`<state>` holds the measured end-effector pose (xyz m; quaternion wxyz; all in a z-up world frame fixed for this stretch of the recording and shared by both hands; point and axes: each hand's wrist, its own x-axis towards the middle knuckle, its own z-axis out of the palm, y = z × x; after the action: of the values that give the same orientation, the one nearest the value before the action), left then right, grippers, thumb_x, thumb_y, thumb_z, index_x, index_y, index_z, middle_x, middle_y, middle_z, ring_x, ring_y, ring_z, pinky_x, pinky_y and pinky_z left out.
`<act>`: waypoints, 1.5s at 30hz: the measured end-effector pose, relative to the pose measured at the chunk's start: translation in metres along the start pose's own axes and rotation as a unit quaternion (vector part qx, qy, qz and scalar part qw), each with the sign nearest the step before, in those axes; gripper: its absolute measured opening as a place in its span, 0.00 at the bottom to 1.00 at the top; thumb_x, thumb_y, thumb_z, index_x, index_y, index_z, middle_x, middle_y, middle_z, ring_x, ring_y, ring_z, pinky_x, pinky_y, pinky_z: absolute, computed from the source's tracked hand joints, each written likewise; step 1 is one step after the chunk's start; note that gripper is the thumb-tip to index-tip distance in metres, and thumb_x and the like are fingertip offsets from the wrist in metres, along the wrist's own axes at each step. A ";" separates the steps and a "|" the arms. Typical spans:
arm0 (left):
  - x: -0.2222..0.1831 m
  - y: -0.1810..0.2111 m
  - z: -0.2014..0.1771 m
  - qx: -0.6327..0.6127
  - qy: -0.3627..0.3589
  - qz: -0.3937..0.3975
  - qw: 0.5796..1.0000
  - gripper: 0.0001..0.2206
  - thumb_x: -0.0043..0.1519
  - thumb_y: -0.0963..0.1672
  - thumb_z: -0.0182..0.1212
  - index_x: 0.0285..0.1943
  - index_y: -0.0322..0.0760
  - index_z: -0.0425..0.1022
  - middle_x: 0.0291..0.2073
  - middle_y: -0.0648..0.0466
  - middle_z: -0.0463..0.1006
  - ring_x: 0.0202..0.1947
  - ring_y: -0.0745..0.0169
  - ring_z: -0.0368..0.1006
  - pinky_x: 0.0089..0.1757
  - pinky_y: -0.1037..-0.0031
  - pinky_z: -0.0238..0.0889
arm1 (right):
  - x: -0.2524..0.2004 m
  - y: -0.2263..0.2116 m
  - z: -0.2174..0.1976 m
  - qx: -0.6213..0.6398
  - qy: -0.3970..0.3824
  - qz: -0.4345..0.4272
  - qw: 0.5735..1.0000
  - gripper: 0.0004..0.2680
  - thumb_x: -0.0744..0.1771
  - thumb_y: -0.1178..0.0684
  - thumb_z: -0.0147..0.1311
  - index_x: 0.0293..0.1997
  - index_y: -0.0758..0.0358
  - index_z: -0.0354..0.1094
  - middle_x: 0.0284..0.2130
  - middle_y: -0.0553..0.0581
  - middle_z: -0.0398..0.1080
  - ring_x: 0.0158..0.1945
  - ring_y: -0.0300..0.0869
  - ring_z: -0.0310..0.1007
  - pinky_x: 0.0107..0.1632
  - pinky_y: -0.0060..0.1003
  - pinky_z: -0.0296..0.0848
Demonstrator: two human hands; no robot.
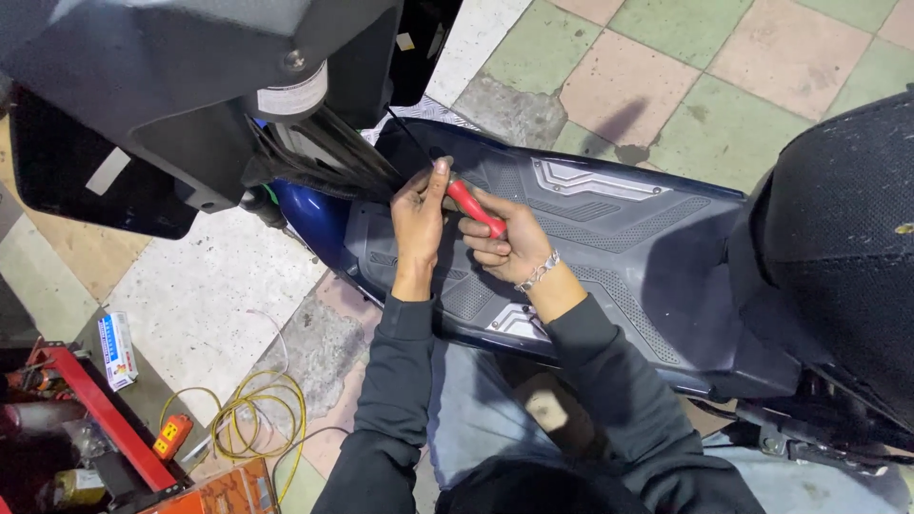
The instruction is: Using a screwdriver to remove screws from the front console and side panels of a motorcycle for disassembly.
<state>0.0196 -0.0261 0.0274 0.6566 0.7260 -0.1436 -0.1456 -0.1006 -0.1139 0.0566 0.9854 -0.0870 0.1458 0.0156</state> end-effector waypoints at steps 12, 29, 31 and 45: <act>-0.003 -0.001 0.026 -0.302 -0.025 -0.083 0.949 0.11 0.58 0.46 0.74 0.43 0.36 0.80 0.27 0.52 0.77 0.27 0.65 0.75 0.28 0.83 0.69 | -0.009 -0.003 0.011 -0.851 0.193 -0.469 0.137 0.16 0.65 0.46 0.58 0.59 0.51 0.72 0.30 0.53 0.67 0.36 0.46 0.72 0.38 0.38 0.74; -0.002 -0.004 0.024 -0.323 -0.075 -0.009 0.944 0.17 0.61 0.45 0.71 0.55 0.29 0.79 0.40 0.49 0.79 0.40 0.64 0.75 0.44 0.74 0.72 | -0.028 -0.010 0.021 -0.720 0.144 -0.407 0.544 0.19 0.62 0.54 0.65 0.60 0.57 0.69 0.43 0.60 0.77 0.46 0.57 0.78 0.45 0.47 0.77; 0.003 -0.016 0.024 -0.338 -0.085 -0.008 0.937 0.19 0.61 0.43 0.71 0.59 0.29 0.77 0.43 0.43 0.80 0.42 0.59 0.77 0.45 0.72 0.72 | -0.047 -0.003 0.053 -0.530 0.148 -0.303 0.778 0.17 0.66 0.42 0.54 0.54 0.63 0.63 0.34 0.59 0.69 0.29 0.42 0.64 0.28 0.34 0.62; -0.007 -0.005 0.019 -0.377 -0.107 -0.011 0.920 0.20 0.61 0.41 0.70 0.61 0.25 0.74 0.43 0.35 0.82 0.44 0.49 0.81 0.46 0.64 0.77 | -0.034 0.017 0.023 -0.632 0.156 -0.520 0.554 0.15 0.65 0.57 0.63 0.58 0.61 0.70 0.47 0.68 0.71 0.52 0.63 0.72 0.54 0.54 0.71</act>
<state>0.0056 -0.0398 0.0213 0.8608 0.4060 -0.1400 -0.2730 -0.1277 -0.0932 0.0857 0.4760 -0.7489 0.1791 -0.4248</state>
